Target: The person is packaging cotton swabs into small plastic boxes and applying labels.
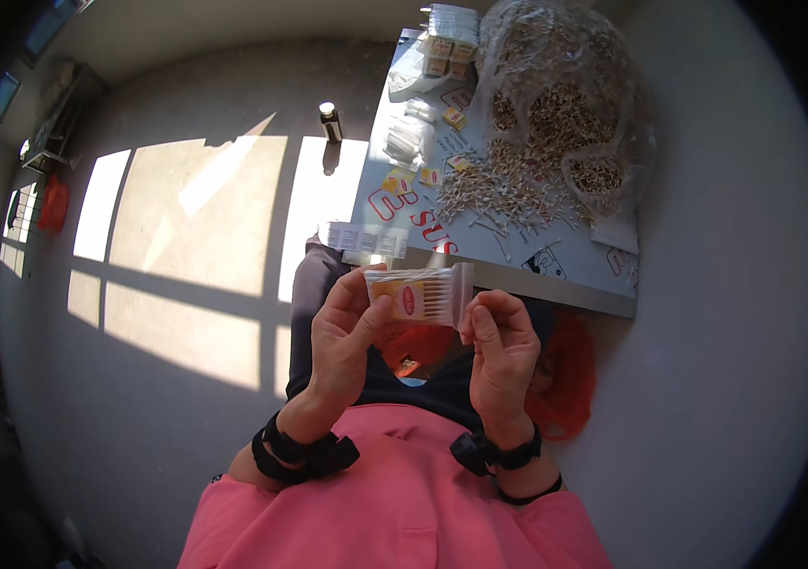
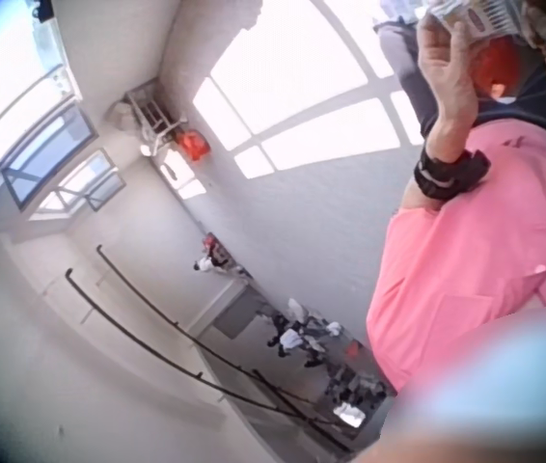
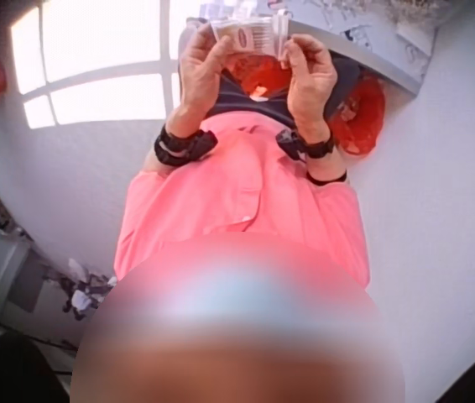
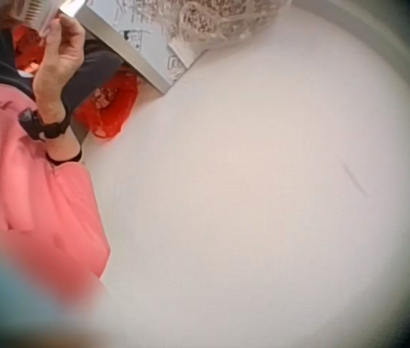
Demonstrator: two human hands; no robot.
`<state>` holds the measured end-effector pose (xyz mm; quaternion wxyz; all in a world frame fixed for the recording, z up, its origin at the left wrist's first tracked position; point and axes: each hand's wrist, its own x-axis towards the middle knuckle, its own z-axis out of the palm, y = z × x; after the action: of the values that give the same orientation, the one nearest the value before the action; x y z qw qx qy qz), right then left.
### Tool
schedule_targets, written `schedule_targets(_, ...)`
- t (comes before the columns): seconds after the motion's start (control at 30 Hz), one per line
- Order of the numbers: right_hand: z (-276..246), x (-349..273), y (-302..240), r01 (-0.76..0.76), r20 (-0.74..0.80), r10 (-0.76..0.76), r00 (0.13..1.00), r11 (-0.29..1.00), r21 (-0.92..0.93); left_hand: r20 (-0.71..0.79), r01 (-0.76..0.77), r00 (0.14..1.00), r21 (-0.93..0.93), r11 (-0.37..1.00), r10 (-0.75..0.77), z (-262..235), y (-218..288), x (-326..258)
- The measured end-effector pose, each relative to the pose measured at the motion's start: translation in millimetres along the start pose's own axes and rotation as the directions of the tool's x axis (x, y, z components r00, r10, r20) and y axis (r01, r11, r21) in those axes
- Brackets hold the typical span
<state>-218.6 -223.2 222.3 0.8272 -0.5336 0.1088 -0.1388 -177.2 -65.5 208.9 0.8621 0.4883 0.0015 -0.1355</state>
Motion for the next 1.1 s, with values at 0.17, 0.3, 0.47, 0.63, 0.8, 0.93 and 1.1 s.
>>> schedule_targets(0.17, 0.4, 0.8, -3.0, -0.005, -0.026, 0.006, 1.0, 1.0, 0.015, 0.019, -0.019, 1.0, 0.001, 1.0, 0.019, 1.9, 0.8, -0.4)
schedule_targets(0.3, -3.7, -0.8, 0.2, -0.029, 0.018, 0.028, 0.999, 0.999, 0.036, 0.04, -0.01, 0.999, 0.005, 1.0, 0.009, 2.9, 1.2, -2.5)
schedule_targets(0.47, -14.1, -2.1, 15.2, -0.146, 0.081, 0.155, 0.985, 0.984, -0.107, 0.093, 0.082, 0.992, 0.032, 0.996, -0.084, -5.3, -16.6, -2.4)
schedule_targets(0.63, -38.7, -10.0, 27.8, -0.333, 0.108, 0.385, 0.916, 0.884, -0.329, 0.178, 0.201, 0.958, 0.151, 0.968, -0.226, -28.6, -42.9, -10.2)
schedule_targets(0.8, -55.0, -21.6, 45.2, -0.231, 0.127, 0.364, 0.923, 0.786, -0.573, 0.193, 0.272, 0.9, 0.451, 0.85, -0.391, -47.9, -66.0, -18.8)
schedule_targets(0.93, -58.6, -23.9, 49.7, -0.086, 0.161, 0.313, 0.936, 0.648, -0.757, 0.171, 0.167, 0.879, 0.764, 0.624, -0.445, -50.0, -73.1, -22.2)
schedule_targets(1.1, -72.0, -28.4, 66.4, 0.038, 0.264, 0.313, 0.913, 0.576, -0.817, 0.265, 0.051, 0.86, 0.806, 0.59, -0.436, -48.4, -84.1, -28.0)
